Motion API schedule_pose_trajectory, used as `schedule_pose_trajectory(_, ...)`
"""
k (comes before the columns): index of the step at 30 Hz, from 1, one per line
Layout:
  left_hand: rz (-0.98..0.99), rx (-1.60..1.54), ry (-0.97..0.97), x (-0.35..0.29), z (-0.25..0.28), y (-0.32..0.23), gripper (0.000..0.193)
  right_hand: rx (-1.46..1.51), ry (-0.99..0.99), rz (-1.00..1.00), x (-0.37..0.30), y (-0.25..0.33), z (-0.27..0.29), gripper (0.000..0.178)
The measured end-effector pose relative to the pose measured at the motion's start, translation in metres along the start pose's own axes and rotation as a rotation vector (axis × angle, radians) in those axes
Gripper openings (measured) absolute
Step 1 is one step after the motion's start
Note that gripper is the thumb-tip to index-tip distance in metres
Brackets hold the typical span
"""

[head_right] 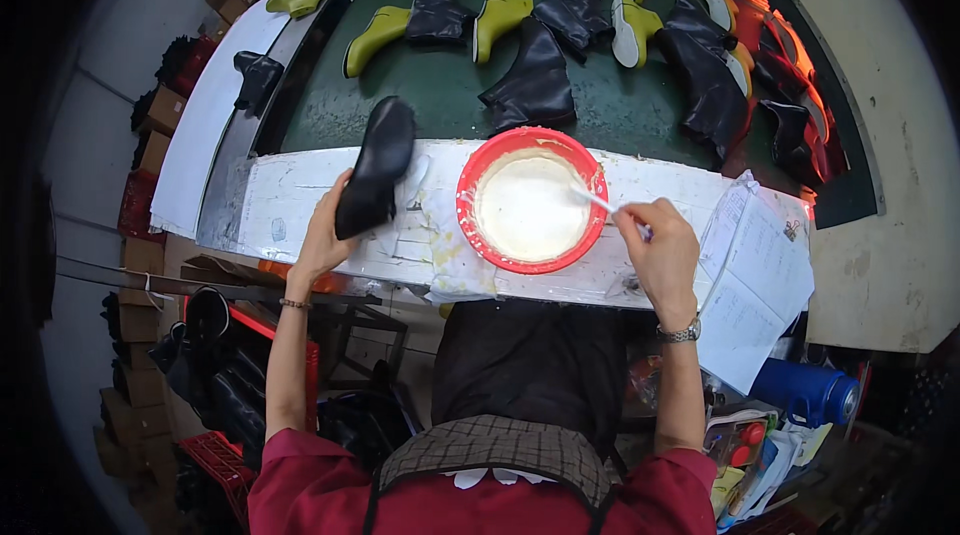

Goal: Applying white adhesive to the soles and edges of black shoe uppers using a small brush at a manufacturing station.

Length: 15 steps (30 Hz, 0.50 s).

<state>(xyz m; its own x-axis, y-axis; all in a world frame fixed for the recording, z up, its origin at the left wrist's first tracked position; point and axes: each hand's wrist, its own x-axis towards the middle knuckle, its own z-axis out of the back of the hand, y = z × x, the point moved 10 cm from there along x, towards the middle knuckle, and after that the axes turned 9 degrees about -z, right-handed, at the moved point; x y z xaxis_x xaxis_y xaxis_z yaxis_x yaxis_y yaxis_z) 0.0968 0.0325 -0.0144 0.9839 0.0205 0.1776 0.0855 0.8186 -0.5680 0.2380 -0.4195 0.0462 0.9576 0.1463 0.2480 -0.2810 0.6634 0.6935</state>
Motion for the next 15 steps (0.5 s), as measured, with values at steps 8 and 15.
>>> schedule_pose_trajectory(8,0.135,-0.551,-0.296,-0.035,-0.012,-0.011,0.067,0.071,-0.004,-0.097,-0.01,-0.019,-0.007,0.013)
schedule_pose_trajectory(15,-0.187,-0.327,-0.326,-0.026,-0.011,-0.109,0.088,0.33,0.126,0.019,-0.006,0.07,-0.023,0.014)
